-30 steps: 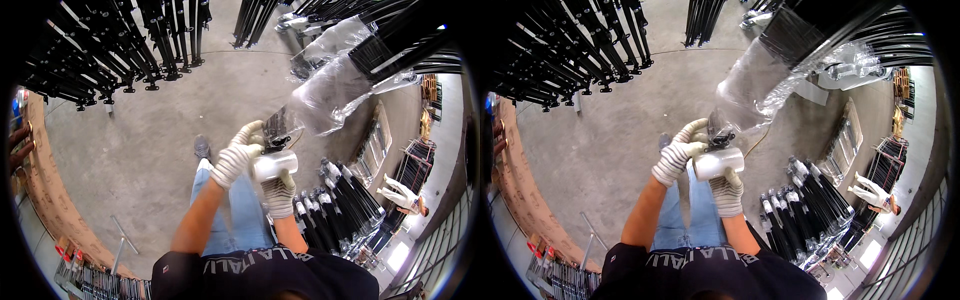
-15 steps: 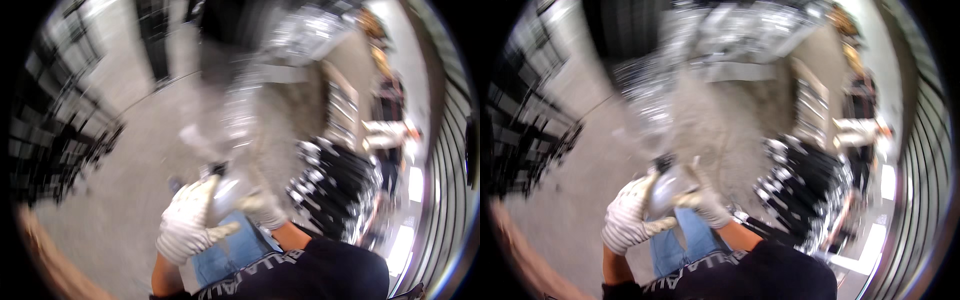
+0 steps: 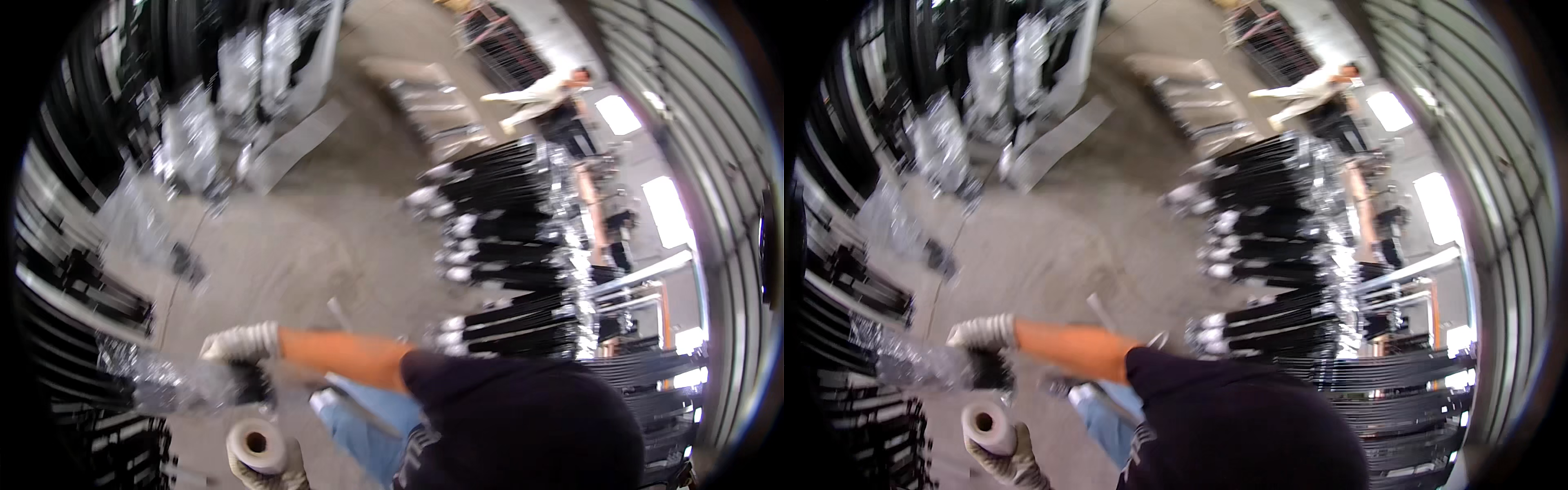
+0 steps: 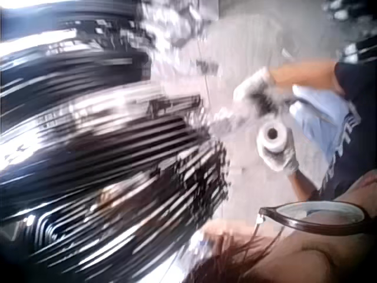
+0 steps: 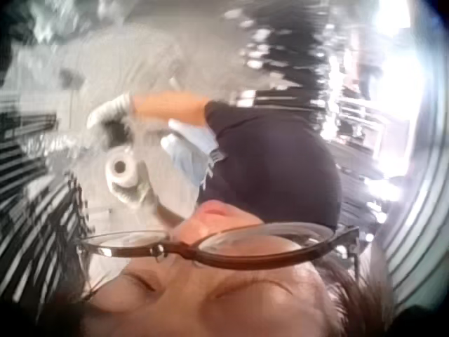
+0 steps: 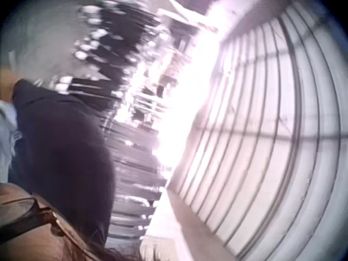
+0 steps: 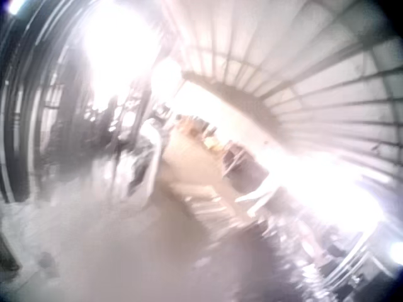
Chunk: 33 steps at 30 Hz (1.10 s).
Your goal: The person is wrapping the ends of black metal tubes with protective foam and securing them by wrapping plastic film from a roll. They handle multiple tubes by hand, applying the wrap to one end and then the other.
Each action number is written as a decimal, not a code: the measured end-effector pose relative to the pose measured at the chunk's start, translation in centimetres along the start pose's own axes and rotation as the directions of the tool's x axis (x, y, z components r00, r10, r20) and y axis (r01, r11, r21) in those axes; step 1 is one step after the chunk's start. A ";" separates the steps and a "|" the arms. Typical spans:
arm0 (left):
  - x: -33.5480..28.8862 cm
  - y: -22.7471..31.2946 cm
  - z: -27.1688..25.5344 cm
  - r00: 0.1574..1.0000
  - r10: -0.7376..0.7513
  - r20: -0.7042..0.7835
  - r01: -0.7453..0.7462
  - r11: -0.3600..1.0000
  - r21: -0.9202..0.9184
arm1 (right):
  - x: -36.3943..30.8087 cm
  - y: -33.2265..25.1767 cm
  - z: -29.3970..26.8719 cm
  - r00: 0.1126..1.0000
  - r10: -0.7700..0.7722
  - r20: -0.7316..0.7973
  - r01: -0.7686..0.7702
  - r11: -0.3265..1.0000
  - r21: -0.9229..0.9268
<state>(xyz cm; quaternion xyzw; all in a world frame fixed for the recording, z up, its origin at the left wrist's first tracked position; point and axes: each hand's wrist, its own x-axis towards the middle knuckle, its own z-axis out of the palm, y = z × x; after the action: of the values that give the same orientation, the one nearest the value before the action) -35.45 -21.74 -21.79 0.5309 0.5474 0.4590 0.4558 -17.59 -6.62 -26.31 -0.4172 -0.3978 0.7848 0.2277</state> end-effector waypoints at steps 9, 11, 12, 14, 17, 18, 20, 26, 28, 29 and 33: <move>6.6 -4.6 -1.3 0.919 -0.394 -0.006 0.282 0.667 -0.690 | -1.8 -0.8 2.2 0.927 -0.103 0.360 0.100 0.995 0.028; 8.4 -4.9 0.7 0.939 -0.310 0.151 0.323 0.641 -0.696 | -2.1 -1.2 1.8 0.952 0.082 0.294 0.012 0.953 -0.304; 9.1 -5.0 1.5 0.940 -0.266 0.213 0.337 0.629 -0.701 | -2.3 -1.2 1.5 0.962 0.161 0.223 -0.042 0.887 -0.459; 10.3 -5.2 2.5 0.929 -0.210 0.304 0.367 0.624 -0.690 | -2.5 -0.7 1.2 0.998 -0.015 0.057 0.040 0.883 -0.468; 11.1 -4.8 3.1 0.915 -0.165 0.369 0.383 0.642 -0.664 | -2.4 1.6 1.9 0.879 -0.393 -0.270 0.379 0.919 -0.105; 11.4 -4.7 3.3 0.911 -0.154 0.383 0.386 0.645 -0.660 | -2.8 1.7 1.7 0.870 -0.342 -0.357 0.378 0.925 0.036; 11.9 -4.7 3.6 0.904 -0.137 0.404 0.387 0.664 -0.640 | -2.7 1.2 1.0 0.848 -0.266 -0.458 0.387 0.902 0.192; 9.4 -3.7 4.1 0.885 0.029 0.465 0.247 0.816 -0.522 | -4.5 -0.3 -3.3 0.831 -0.281 -0.480 0.349 0.936 0.056; 7.6 -2.6 4.8 0.838 0.133 0.530 0.043 0.951 -0.306 | -7.3 -3.6 -2.1 0.705 -0.355 -0.614 0.122 0.913 -0.389; 7.1 -2.1 5.8 0.807 0.137 0.574 -0.091 0.990 -0.109 | -9.2 -5.5 -1.3 0.649 -0.456 -0.610 -0.021 0.790 -0.613; 7.7 3.8 9.5 0.863 -0.242 0.444 0.466 0.722 -0.512 | -13.1 -5.5 -2.9 0.680 -0.512 -0.525 0.151 0.799 -0.583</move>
<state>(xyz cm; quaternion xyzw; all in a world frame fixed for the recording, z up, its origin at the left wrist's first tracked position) -25.63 -13.79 -19.66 0.3128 0.3754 0.4105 0.7699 -7.80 -11.20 -16.63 -0.6274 -0.5488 0.3990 0.3822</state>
